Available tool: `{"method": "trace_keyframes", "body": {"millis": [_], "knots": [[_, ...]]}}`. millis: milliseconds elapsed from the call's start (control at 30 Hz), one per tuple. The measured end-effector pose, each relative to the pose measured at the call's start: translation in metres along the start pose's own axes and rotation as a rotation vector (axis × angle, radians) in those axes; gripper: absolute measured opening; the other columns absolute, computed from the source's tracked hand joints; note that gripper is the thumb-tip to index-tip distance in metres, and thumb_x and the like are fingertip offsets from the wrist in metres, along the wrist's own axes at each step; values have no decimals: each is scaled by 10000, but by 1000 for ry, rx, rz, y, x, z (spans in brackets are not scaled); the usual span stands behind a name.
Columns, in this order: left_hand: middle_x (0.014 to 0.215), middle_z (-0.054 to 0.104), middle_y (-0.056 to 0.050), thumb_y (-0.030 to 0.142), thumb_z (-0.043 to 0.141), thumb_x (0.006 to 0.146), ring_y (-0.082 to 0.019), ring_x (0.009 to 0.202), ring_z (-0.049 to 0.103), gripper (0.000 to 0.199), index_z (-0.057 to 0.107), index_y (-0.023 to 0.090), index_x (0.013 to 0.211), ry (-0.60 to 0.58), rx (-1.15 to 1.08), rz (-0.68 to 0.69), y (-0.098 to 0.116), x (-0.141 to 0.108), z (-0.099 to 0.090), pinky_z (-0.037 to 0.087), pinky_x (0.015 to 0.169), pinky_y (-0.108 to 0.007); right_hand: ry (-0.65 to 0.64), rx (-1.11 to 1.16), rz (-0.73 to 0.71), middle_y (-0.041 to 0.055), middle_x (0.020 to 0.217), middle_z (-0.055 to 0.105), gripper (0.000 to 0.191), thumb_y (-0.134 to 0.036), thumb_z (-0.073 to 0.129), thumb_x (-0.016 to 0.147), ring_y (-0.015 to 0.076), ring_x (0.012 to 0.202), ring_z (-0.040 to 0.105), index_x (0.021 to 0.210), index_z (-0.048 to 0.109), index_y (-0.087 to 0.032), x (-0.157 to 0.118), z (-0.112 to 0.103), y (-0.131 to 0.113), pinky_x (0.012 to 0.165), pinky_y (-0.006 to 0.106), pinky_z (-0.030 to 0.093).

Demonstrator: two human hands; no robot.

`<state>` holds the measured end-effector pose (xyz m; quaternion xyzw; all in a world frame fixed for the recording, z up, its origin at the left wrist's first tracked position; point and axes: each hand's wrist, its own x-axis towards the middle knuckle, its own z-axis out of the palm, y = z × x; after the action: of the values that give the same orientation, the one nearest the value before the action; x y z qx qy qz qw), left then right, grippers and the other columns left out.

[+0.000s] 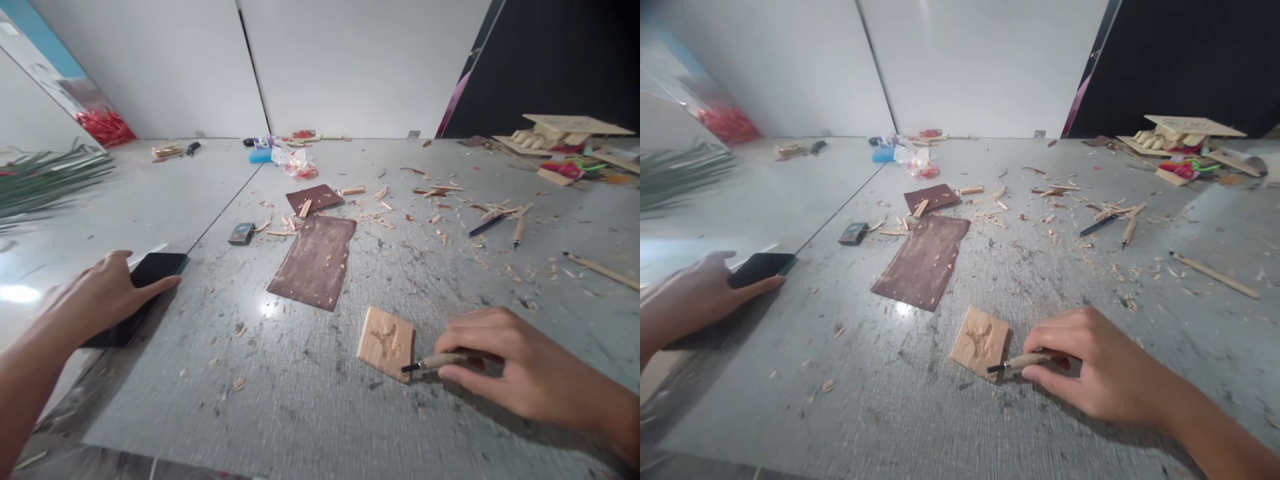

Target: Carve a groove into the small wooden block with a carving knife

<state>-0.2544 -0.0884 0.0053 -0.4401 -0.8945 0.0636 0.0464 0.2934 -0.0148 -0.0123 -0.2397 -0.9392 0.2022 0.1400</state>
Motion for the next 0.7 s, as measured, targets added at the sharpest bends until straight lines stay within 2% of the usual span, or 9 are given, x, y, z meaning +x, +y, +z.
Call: {"method": "trace_keyframes", "body": {"millis": [67, 200, 300, 567, 633, 700], "knots": [[1266, 692, -282, 976, 157, 897, -483, 1142, 661, 1182, 358, -5, 1525, -18, 56, -60, 7, 3, 3, 482, 810, -450, -2, -5, -2, -25, 694, 663, 174, -306, 664, 1035, 136, 611, 593, 890, 711, -222, -1, 1, 2, 619, 296, 407], [1406, 607, -346, 983, 254, 883, -520, 1211, 642, 1220, 280, -29, 1563, -15, 8, -28, 5, 5, 9, 460, 851, -473, -11, 4, 9, -21, 713, 676, 148, -296, 667, 1032, 140, 615, 605, 913, 721, -225, -3, 1, 3, 626, 304, 420], [1432, 599, -358, 998, 248, 863, -552, 1241, 629, 1253, 257, -29, 1580, 30, -24, -17, 1, 4, 12, 480, 872, -501, -14, 8, 15, -22, 704, 677, 149, -296, 669, 1030, 141, 604, 609, 910, 730, -232, -3, 0, 2, 614, 304, 427], [1302, 717, -222, 1020, 155, 849, -472, 1197, 671, 1188, 222, 87, 1581, 62, 24, -43, 15, -6, 6, 492, 868, -489, 39, -1, -12, -5, 709, 694, 144, -300, 654, 1034, 161, 594, 631, 930, 728, -235, -3, 3, 4, 613, 317, 462], [1292, 717, -210, 1027, 153, 838, -461, 1124, 683, 1179, 243, 108, 1571, 52, 74, -64, 8, -3, 8, 483, 820, -465, 33, -1, -4, -1, 712, 697, 138, -297, 663, 1031, 159, 599, 627, 932, 732, -229, -2, 3, 3, 611, 313, 450], [1201, 732, -199, 1043, 175, 815, -455, 995, 685, 1177, 327, 127, 1539, 27, 85, -55, -8, 4, 14, 464, 756, -443, 21, 2, 5, -4, 697, 686, 153, -296, 660, 1034, 153, 598, 610, 920, 731, -222, -1, 1, 1, 598, 307, 421]]}}
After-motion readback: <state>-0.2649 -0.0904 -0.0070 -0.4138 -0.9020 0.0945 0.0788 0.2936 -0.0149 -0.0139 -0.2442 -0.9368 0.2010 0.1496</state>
